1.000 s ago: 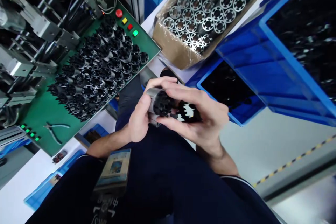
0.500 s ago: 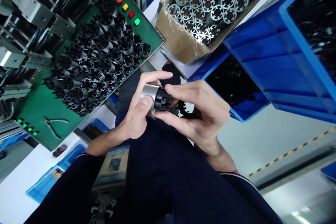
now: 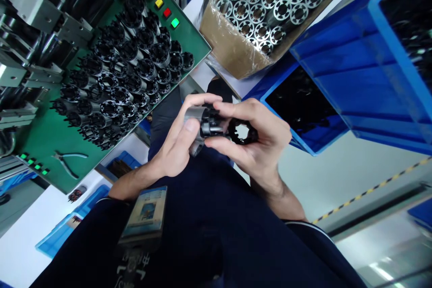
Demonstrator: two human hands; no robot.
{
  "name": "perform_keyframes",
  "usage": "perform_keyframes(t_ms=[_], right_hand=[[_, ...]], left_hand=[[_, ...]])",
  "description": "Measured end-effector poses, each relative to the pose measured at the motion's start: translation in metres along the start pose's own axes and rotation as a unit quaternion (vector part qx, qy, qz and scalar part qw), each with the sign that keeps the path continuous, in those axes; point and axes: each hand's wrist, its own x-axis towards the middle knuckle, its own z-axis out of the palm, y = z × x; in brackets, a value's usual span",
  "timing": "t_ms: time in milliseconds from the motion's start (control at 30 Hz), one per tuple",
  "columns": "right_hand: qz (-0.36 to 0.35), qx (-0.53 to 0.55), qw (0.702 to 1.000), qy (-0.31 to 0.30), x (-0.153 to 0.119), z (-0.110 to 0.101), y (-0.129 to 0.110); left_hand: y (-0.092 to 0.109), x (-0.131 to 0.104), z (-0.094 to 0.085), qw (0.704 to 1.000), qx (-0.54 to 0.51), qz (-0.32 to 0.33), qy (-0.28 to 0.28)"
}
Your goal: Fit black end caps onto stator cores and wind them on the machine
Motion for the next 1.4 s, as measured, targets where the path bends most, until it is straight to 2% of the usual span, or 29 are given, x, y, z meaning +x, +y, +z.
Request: perform_keyframes(t_ms=[67, 167, 300, 433, 500, 567, 633, 800, 933, 1033, 1133, 1200, 1267, 1333, 1400], right_hand=[[0.008, -0.018, 1.0, -0.018, 0.0, -0.001, 0.003], [-0.002, -0.031, 0.998, -0.052, -0.001, -0.004, 0.005], [-0.012, -0.048, 0.997, -0.053, 0.0, -0.005, 0.003], [-0.01, -0.08, 0.994, -0.08, 0.001, -0.01, -0.004], [-0.015, -0.087, 0.992, -0.095, 0.003, -0.014, -0.006], [-0.026, -0.07, 0.993, -0.091, 0.005, -0.017, -0.005], [-0.026, -0.047, 0.995, -0.084, 0.008, -0.018, -0.002], [-0.032, -0.07, 0.995, -0.066, 0.009, -0.013, 0.005], [-0.063, -0.096, 0.993, -0.013, 0.003, -0.005, 0.002], [-0.059, -0.135, 0.988, -0.038, 0.0, -0.005, 0.002], [-0.053, -0.096, 0.991, -0.08, 0.002, -0.011, 0.007], [-0.052, -0.022, 0.998, -0.037, 0.006, -0.008, 0.012], [-0.045, 0.045, 0.996, 0.064, 0.01, 0.004, 0.015], [-0.037, 0.086, 0.982, 0.166, 0.012, 0.026, 0.016], [-0.037, 0.104, 0.966, 0.235, 0.011, 0.051, 0.019]], left_hand=[[-0.001, 0.002, 0.004, 0.999, -0.021, -0.02, 0.038], [-0.005, 0.006, 0.005, 0.997, -0.013, 0.009, 0.071], [-0.013, 0.006, 0.0, 0.998, -0.009, 0.028, 0.062], [-0.015, 0.005, -0.006, 0.997, 0.021, -0.013, 0.07], [-0.014, 0.005, -0.007, 0.998, 0.005, -0.025, 0.055], [-0.013, 0.007, -0.007, 0.998, -0.036, -0.034, 0.028], [-0.011, 0.009, -0.004, 0.997, -0.064, -0.042, 0.026], [-0.007, 0.013, 0.006, 0.992, -0.097, -0.045, 0.061], [-0.006, 0.009, 0.013, 0.99, -0.045, -0.075, 0.111], [-0.01, 0.009, 0.012, 0.988, -0.02, -0.07, 0.134], [-0.014, 0.015, 0.009, 0.988, -0.049, -0.093, 0.116], [-0.015, 0.022, 0.009, 0.983, -0.091, -0.119, 0.107], [-0.014, 0.032, 0.013, 0.974, -0.136, -0.133, 0.119], [-0.012, 0.04, 0.021, 0.963, -0.174, -0.142, 0.148], [-0.007, 0.046, 0.031, 0.949, -0.206, -0.145, 0.189]])
